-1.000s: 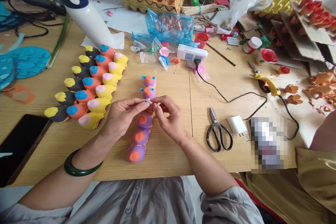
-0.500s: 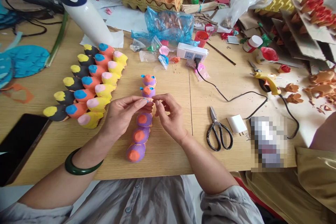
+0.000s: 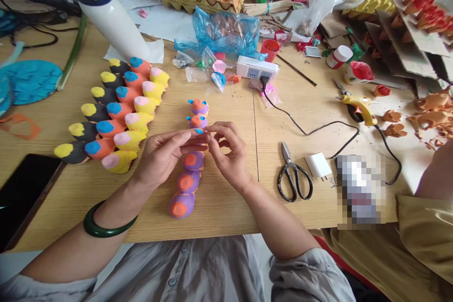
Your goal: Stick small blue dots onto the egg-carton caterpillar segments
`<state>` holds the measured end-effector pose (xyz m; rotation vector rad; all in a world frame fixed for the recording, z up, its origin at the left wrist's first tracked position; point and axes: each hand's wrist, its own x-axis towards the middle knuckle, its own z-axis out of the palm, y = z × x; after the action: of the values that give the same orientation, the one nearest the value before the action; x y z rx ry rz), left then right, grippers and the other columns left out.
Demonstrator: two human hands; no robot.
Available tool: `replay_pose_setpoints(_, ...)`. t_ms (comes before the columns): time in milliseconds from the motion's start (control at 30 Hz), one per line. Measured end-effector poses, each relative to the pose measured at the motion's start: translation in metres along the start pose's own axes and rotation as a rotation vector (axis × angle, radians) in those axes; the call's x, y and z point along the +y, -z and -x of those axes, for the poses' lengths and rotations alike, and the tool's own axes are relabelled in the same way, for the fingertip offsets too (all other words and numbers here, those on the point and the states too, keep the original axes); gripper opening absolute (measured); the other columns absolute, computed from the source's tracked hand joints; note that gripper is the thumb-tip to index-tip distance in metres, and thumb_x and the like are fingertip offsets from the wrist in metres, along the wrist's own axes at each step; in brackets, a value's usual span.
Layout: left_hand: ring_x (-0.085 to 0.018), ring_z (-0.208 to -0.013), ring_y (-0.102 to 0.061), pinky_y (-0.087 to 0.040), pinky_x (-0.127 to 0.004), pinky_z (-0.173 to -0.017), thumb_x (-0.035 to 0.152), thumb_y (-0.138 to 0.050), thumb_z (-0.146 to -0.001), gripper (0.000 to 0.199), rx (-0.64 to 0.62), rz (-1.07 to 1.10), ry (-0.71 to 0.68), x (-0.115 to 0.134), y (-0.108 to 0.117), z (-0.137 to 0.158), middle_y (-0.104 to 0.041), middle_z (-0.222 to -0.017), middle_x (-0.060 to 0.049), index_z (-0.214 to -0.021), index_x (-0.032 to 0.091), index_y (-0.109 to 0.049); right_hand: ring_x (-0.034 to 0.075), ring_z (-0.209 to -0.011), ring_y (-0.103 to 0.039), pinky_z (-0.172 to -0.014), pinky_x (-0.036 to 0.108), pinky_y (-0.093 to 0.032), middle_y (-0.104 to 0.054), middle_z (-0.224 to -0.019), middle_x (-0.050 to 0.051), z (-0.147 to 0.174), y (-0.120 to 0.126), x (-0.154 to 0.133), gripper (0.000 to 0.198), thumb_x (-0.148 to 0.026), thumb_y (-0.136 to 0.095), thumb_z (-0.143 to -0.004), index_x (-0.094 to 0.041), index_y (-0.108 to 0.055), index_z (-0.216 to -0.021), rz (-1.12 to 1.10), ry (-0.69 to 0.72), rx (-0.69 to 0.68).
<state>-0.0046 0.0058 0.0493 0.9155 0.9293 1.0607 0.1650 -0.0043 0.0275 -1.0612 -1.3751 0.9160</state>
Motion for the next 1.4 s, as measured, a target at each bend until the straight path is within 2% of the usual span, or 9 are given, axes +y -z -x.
replay_pose_setpoints(133,-0.033,-0.114,-0.080,-0.065,-0.053,-0.105,0.046,-0.076,-0.096,0.026,-0.048,0.020,0.011,0.0013,-0.0016,0.0030,-0.084,-0.116,-0.009,-0.106,0.025,-0.087,0.012,-0.093,-0.067,-0.071,0.025,-0.061,-0.067,-0.114,0.004,0.0000,0.0007,0.0000,0.014,-0.024,-0.069,-0.102,-0.028,-0.076,-0.113,0.076,0.101,0.048)
replay_pose_setpoints(367,-0.032,-0.108,-0.081,-0.065,-0.050,-0.105,0.051,-0.073,-0.098,0.032,-0.058,-0.251,-0.080,0.0042,-0.0027,0.0078,-0.083,-0.121,-0.008,-0.112,0.026,-0.087,0.015,-0.094,-0.070,-0.069,0.028,-0.064,-0.068,-0.109,0.004,0.0002,-0.0003,0.0019,0.012,-0.020,-0.069,-0.100,-0.026,-0.074,-0.109,0.208,0.226,0.074)
replay_pose_setpoints(567,-0.031,-0.110,-0.081,-0.066,-0.049,-0.103,0.052,-0.073,-0.098,0.038,-0.062,-0.233,-0.083,0.0014,-0.0013,0.0062,-0.082,-0.126,-0.009,-0.122,0.025,-0.084,0.016,-0.099,-0.071,-0.071,0.029,-0.065,-0.067,-0.109,0.005,0.0000,-0.0014,0.0003,0.012,-0.016,-0.065,-0.101,-0.025,-0.072,-0.106,0.243,0.331,0.092)
replay_pose_setpoints(733,-0.029,-0.116,-0.079,-0.069,-0.041,-0.098,0.047,-0.078,-0.095,0.039,-0.015,-0.231,-0.165,0.0003,-0.0018,0.0054,-0.082,-0.126,-0.009,-0.127,0.025,-0.082,0.019,-0.103,-0.073,-0.074,0.032,-0.068,-0.073,-0.111,0.006,0.0026,-0.0020,0.0015,0.006,-0.024,-0.066,-0.102,-0.024,-0.071,-0.105,0.167,0.208,0.083)
replay_pose_setpoints(867,-0.025,-0.106,-0.081,-0.070,-0.036,-0.091,0.046,-0.079,-0.094,0.034,0.054,-0.263,-0.218,-0.0008,-0.0016,0.0040,-0.083,-0.121,-0.009,-0.118,0.022,-0.084,0.015,-0.088,-0.073,-0.070,0.027,-0.066,-0.074,-0.099,0.002,0.0028,-0.0037,0.0059,0.004,-0.028,-0.070,-0.101,-0.025,-0.071,-0.103,-0.021,0.045,0.087)
replay_pose_setpoints(967,-0.022,-0.096,-0.082,-0.069,-0.032,-0.086,0.046,-0.081,-0.092,0.032,0.089,-0.298,-0.232,-0.0019,-0.0003,0.0025,-0.084,-0.115,-0.008,-0.112,0.021,-0.085,0.014,-0.086,-0.072,-0.067,0.027,-0.065,-0.074,-0.100,0.003,0.0020,-0.0040,0.0051,0.010,-0.033,-0.070,-0.100,-0.024,-0.073,-0.104,-0.078,-0.037,0.014)
replay_pose_setpoints(1100,-0.019,-0.086,-0.081,-0.069,-0.028,-0.079,0.042,-0.081,-0.092,0.026,0.079,-0.318,-0.226,-0.0021,0.0002,0.0006,-0.085,-0.109,-0.007,-0.104,0.020,-0.086,0.016,-0.090,-0.073,-0.070,0.029,-0.064,-0.075,-0.102,0.003,0.0020,-0.0031,0.0015,0.020,-0.037,-0.071,-0.100,-0.025,-0.072,-0.115,-0.055,-0.091,-0.028)
replay_pose_setpoints(1300,-0.018,-0.087,-0.079,-0.066,-0.025,-0.076,0.037,-0.081,-0.091,0.017,0.113,-0.438,-0.371,-0.0034,0.0005,-0.0018,-0.084,-0.095,-0.005,-0.090,0.020,-0.084,0.015,-0.086,-0.073,-0.071,0.029,-0.063,-0.077,-0.101,0.003,0.0030,-0.0029,0.0015,0.026,-0.040,-0.073,-0.098,-0.025,-0.071,-0.120,-0.063,-0.107,-0.088)
replay_pose_setpoints(1400,-0.017,-0.084,-0.077,-0.066,-0.026,-0.075,0.040,-0.080,-0.092,0.020,0.157,-0.464,-0.380,-0.0036,0.0013,-0.0015,-0.083,-0.094,-0.004,-0.090,0.021,-0.084,0.013,-0.080,-0.072,-0.070,0.029,-0.062,-0.078,-0.103,0.003,0.0023,-0.0030,0.0012,0.032,-0.046,-0.071,-0.100,-0.025,-0.070,-0.123,-0.125,-0.156,-0.083)
